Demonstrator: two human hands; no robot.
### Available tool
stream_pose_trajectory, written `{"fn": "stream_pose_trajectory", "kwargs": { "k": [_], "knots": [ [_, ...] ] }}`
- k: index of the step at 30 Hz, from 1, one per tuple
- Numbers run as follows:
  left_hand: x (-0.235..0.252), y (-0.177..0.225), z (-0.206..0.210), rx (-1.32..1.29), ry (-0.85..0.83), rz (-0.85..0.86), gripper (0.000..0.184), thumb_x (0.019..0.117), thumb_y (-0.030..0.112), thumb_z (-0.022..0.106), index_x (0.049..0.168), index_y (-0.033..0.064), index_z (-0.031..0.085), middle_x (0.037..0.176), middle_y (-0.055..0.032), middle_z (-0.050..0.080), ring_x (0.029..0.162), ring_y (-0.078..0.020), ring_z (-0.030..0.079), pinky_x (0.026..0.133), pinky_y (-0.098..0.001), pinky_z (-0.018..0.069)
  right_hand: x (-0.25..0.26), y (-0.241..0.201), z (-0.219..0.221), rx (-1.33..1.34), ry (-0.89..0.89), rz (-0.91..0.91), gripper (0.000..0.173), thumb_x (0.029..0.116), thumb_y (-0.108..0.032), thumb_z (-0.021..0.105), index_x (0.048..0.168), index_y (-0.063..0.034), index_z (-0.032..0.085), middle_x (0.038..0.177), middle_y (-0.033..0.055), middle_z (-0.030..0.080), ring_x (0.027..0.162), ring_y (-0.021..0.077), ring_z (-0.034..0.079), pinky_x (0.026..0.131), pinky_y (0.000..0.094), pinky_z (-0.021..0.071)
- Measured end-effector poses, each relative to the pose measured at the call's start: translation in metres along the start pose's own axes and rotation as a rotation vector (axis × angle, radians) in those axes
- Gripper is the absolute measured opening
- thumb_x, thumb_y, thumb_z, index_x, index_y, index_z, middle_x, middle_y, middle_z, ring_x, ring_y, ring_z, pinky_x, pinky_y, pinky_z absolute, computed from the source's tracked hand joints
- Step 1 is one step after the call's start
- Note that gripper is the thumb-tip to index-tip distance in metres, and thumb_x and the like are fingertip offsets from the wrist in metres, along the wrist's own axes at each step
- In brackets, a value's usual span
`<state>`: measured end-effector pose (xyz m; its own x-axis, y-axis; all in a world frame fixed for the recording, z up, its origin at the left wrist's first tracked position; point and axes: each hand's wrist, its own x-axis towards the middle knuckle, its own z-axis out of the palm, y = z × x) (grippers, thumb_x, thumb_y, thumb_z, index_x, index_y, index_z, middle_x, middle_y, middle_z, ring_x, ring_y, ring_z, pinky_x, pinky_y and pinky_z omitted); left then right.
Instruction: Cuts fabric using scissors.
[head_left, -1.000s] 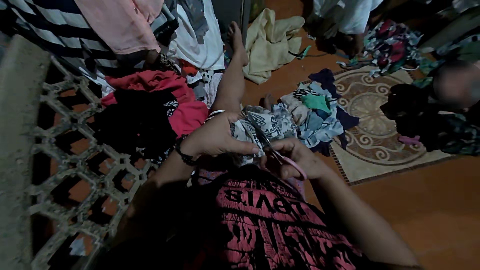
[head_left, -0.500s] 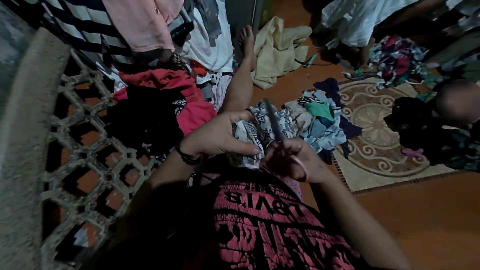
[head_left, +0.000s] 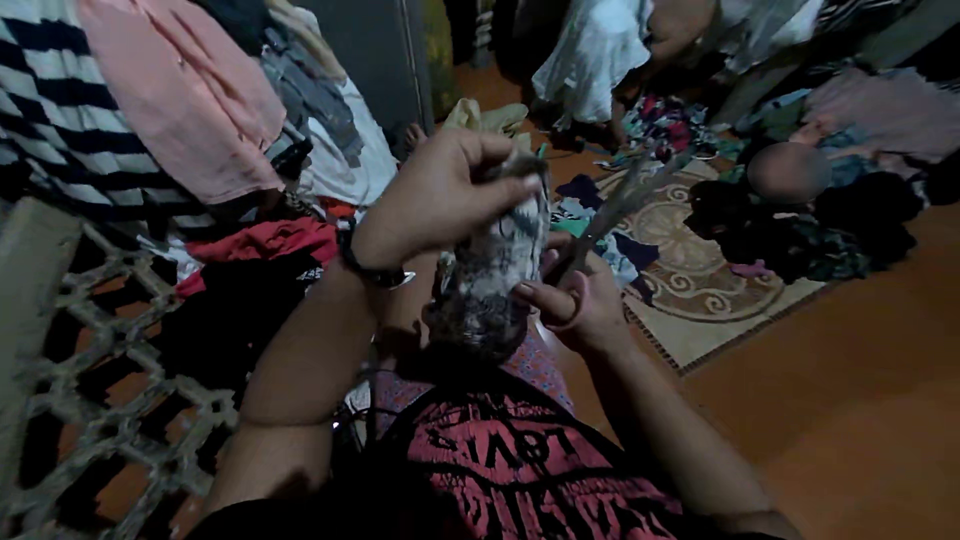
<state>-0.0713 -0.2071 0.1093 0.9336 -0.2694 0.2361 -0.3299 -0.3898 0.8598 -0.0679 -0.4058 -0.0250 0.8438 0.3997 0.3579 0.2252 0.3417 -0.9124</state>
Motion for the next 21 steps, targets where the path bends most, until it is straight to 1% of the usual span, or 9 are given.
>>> {"fn": "stream_pose_trajectory", "kwargs": {
  "k": [2, 4, 8, 11, 15, 18, 19, 20, 21],
  "knots": [
    [0.019, -0.006, -0.006, -0.151, 0.073, -0.087, 0.013, 0.1031, 0.010, 0.057, 0.102, 0.0039, 0.069, 0.081, 0.0056, 0.070, 0.070, 0.0007, 0.065, 0.067, -0.0196, 0.0576, -0.001, 0.003, -0.014, -0.019, 0.083, 0.057, 0.033, 0.0803, -0.017, 0.082, 0.109, -0.0216, 0.066, 0.077, -0.0151, 0.062, 0.063, -0.0043, 0.058, 0.058, 0.0145, 0.0522],
    [0.031, -0.009, -0.012, -0.293, 0.129, -0.214, 0.023, 0.1084, 0.017, 0.048, 0.106, 0.0047, 0.068, 0.083, 0.0031, 0.071, 0.072, -0.0037, 0.068, 0.069, -0.0229, 0.0591, -0.004, 0.008, -0.035, -0.060, 0.120, 0.098, 0.032, 0.0816, -0.017, 0.080, 0.110, -0.0187, 0.065, 0.078, -0.0134, 0.063, 0.063, -0.0018, 0.059, 0.058, 0.0168, 0.0541],
    [0.041, -0.018, -0.019, -0.540, 0.122, -0.434, 0.044, 0.1129, 0.031, 0.030, 0.125, 0.0053, 0.063, 0.108, -0.0068, 0.072, 0.091, -0.0150, 0.071, 0.077, -0.0312, 0.0605, -0.010, 0.008, -0.076, -0.058, 0.197, 0.166, 0.028, 0.0837, -0.013, 0.073, 0.108, -0.0185, 0.062, 0.076, -0.0126, 0.065, 0.062, -0.0001, 0.061, 0.060, 0.0183, 0.0545],
    [0.042, -0.026, -0.013, -0.646, 0.120, -0.489, 0.047, 0.1124, 0.033, 0.028, 0.126, 0.0058, 0.063, 0.113, -0.0080, 0.072, 0.097, -0.0181, 0.071, 0.079, -0.0342, 0.0599, -0.011, 0.005, -0.097, -0.082, 0.247, 0.155, 0.024, 0.0864, -0.019, 0.072, 0.108, -0.0206, 0.062, 0.075, -0.0144, 0.062, 0.061, -0.0019, 0.058, 0.059, 0.0164, 0.0524],
    [0.045, -0.035, -0.009, -0.685, 0.129, -0.538, 0.046, 0.1118, 0.035, 0.030, 0.128, 0.0073, 0.063, 0.114, -0.0091, 0.070, 0.096, -0.0200, 0.070, 0.078, -0.0361, 0.0599, -0.005, -0.002, -0.104, -0.092, 0.316, 0.123, 0.018, 0.0869, -0.018, 0.067, 0.104, -0.0234, 0.061, 0.076, -0.0150, 0.063, 0.068, -0.0008, 0.062, 0.068, 0.0202, 0.0564],
    [0.044, -0.051, -0.003, -0.844, 0.149, -0.468, 0.048, 0.1118, 0.038, 0.027, 0.128, 0.0076, 0.061, 0.110, -0.0085, 0.069, 0.096, -0.0189, 0.069, 0.083, -0.0359, 0.0592, -0.002, -0.001, -0.102, -0.057, 0.322, 0.091, 0.018, 0.0868, -0.022, 0.070, 0.103, -0.0254, 0.064, 0.075, -0.0156, 0.062, 0.066, -0.0013, 0.060, 0.065, 0.0200, 0.0552],
    [0.042, -0.064, 0.005, -0.952, 0.157, -0.420, 0.053, 0.1106, 0.046, 0.023, 0.126, 0.0098, 0.058, 0.106, -0.0068, 0.068, 0.096, -0.0184, 0.069, 0.085, -0.0373, 0.0591, -0.003, -0.001, -0.097, -0.052, 0.329, 0.085, 0.017, 0.0881, -0.021, 0.069, 0.103, -0.0246, 0.063, 0.075, -0.0150, 0.062, 0.066, -0.0011, 0.061, 0.064, 0.0199, 0.0554],
    [0.038, -0.080, 0.018, -1.036, 0.138, -0.403, 0.066, 0.1055, 0.062, 0.016, 0.124, 0.0142, 0.057, 0.102, -0.0044, 0.068, 0.095, -0.0175, 0.068, 0.084, -0.0391, 0.0591, -0.003, 0.000, -0.091, -0.054, 0.337, 0.086, 0.016, 0.0898, -0.020, 0.068, 0.105, -0.0243, 0.063, 0.075, -0.0146, 0.063, 0.065, -0.0009, 0.060, 0.063, 0.0197, 0.0553],
    [0.033, -0.096, 0.033, -1.114, 0.113, -0.422, 0.083, 0.0961, 0.079, 0.011, 0.121, 0.0167, 0.060, 0.100, -0.0053, 0.070, 0.093, -0.0194, 0.069, 0.082, -0.0434, 0.0595, -0.003, 0.001, -0.085, -0.046, 0.358, 0.090, 0.017, 0.0899, -0.017, 0.067, 0.105, -0.0229, 0.064, 0.074, -0.0131, 0.063, 0.063, 0.0002, 0.060, 0.062, 0.0207, 0.0556]
  ]
}}
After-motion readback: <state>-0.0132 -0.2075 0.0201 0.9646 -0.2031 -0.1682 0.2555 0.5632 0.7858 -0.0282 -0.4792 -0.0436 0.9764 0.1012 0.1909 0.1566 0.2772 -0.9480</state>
